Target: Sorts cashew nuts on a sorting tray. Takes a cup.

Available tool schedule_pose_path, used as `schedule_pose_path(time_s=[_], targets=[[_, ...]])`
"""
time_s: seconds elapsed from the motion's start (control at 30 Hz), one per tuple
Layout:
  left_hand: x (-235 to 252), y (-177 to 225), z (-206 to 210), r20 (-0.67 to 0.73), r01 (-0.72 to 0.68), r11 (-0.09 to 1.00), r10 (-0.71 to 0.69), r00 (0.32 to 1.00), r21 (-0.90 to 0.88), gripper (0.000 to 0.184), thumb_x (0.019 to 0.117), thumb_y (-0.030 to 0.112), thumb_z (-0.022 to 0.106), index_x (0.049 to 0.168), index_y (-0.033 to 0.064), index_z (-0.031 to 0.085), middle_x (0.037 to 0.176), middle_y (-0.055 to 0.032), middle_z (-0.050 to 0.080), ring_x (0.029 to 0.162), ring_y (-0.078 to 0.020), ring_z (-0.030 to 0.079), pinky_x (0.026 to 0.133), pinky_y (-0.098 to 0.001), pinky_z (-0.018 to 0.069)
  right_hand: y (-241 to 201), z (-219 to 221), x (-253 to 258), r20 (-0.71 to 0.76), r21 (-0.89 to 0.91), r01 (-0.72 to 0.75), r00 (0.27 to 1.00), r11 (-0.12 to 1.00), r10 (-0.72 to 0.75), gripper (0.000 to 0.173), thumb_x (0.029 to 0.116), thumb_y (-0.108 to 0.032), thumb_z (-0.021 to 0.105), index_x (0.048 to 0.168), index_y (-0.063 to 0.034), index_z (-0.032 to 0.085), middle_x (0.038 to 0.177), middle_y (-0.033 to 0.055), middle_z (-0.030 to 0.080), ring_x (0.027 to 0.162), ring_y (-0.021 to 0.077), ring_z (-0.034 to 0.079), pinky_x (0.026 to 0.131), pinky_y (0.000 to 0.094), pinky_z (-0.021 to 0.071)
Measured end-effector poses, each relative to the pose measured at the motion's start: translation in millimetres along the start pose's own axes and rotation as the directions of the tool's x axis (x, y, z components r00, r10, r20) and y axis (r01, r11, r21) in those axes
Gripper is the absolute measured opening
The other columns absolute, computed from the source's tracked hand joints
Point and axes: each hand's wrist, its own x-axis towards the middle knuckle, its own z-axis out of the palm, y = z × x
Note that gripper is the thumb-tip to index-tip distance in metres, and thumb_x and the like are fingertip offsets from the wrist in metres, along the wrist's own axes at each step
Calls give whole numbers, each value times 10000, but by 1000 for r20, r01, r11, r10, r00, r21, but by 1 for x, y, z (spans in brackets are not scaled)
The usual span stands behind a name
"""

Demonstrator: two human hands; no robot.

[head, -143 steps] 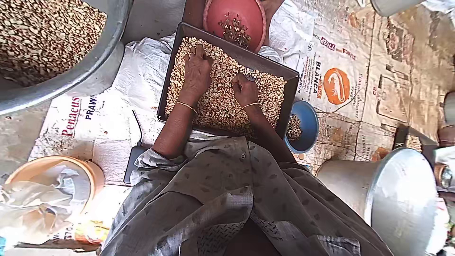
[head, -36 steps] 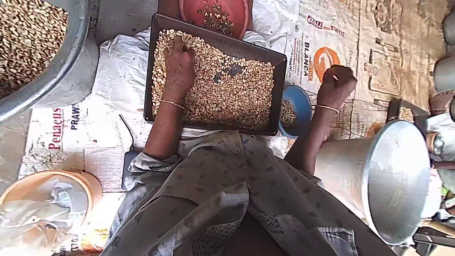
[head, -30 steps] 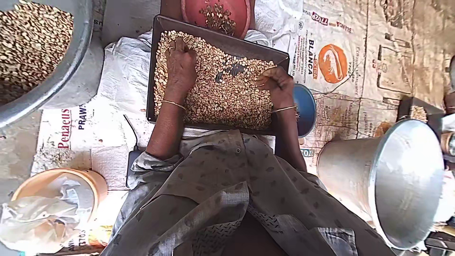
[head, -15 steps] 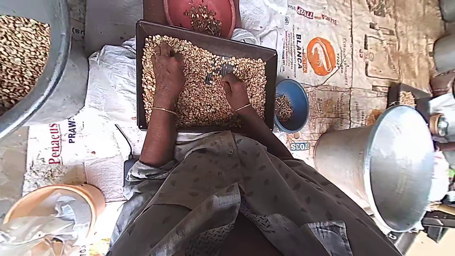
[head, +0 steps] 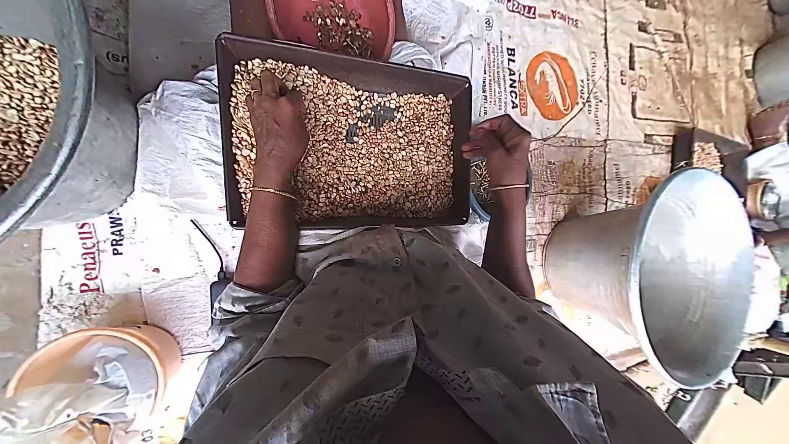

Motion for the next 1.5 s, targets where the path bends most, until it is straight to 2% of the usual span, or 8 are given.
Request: schedule_pose_path(time_s=[0.3,0.6,0.87,0.97,1.03,1.1,1.3,1.5], targets=[[0,0,-1,5,1,1000,-2,1000,20,221,951,-3,536,1087,-70,696,1340,-327,536,1305,-517,471,1068,-656,360,14,98,-10,243,-479,238,961,845,-133,180,975,-56,595,1037,21,746,1115,235,689,1047,386,686,921,514,555],[0,-1,-1,8,1,1000,-1,1000,13,223,953,2,532,1086,-68,697,1331,-329,539,1301,-522,469,1059,-665,360,16,50,-6,82,6,11,997,1000,-12,171,1014,-79,579,1066,64,658,868,107,711,661,142,708,656,324,634],[0,1,0,12,9,1000,-10,1000,12,228,960,11,528,1097,-65,693,1310,-322,539,1291,-511,466,1072,-645,350,20,-2,-8,21,273,-70,998,960,67,101,1034,-53,507,1030,-14,600,861,14,724,675,139,730,648,335,654],[0,0,0,4,25,1000,-25,1000,12,228,951,9,531,1093,-53,698,1318,-308,545,1300,-496,465,1078,-634,353,31,-24,-5,-242,-13,-70,968,997,65,118,1001,-86,586,1046,17,622,901,60,711,735,140,730,696,323,645],[0,1,0,7,26,1000,-26,1000,10,230,954,8,534,1103,-54,699,1324,-311,545,1307,-500,462,1080,-637,351,31,-43,-1,-326,-356,-237,938,904,117,332,944,-140,677,1221,41,647,1214,193,674,1067,259,680,943,402,540],[1,1,0,12,23,1000,-23,1000,10,234,958,8,531,1111,-56,696,1334,-316,541,1313,-509,458,1079,-649,345,26,-48,2,-298,-450,-283,942,847,157,474,940,-161,676,1359,36,575,1418,256,551,1273,341,569,1071,458,445],[1,2,0,18,25,1000,-26,1000,12,248,961,16,519,1125,-57,691,1340,-313,532,1309,-507,460,1078,-649,350,2,53,-5,210,151,46,975,987,-78,188,1020,-9,488,1093,73,641,1033,137,712,867,165,737,808,351,637],[0,-2,0,-5,5,1000,-5,1000,11,242,959,16,531,1116,-54,703,1327,-316,551,1305,-506,475,1071,-640,366,-19,131,-1,504,-400,365,854,841,-131,196,971,-33,600,1089,17,749,1142,229,689,1098,381,665,974,502,525]])
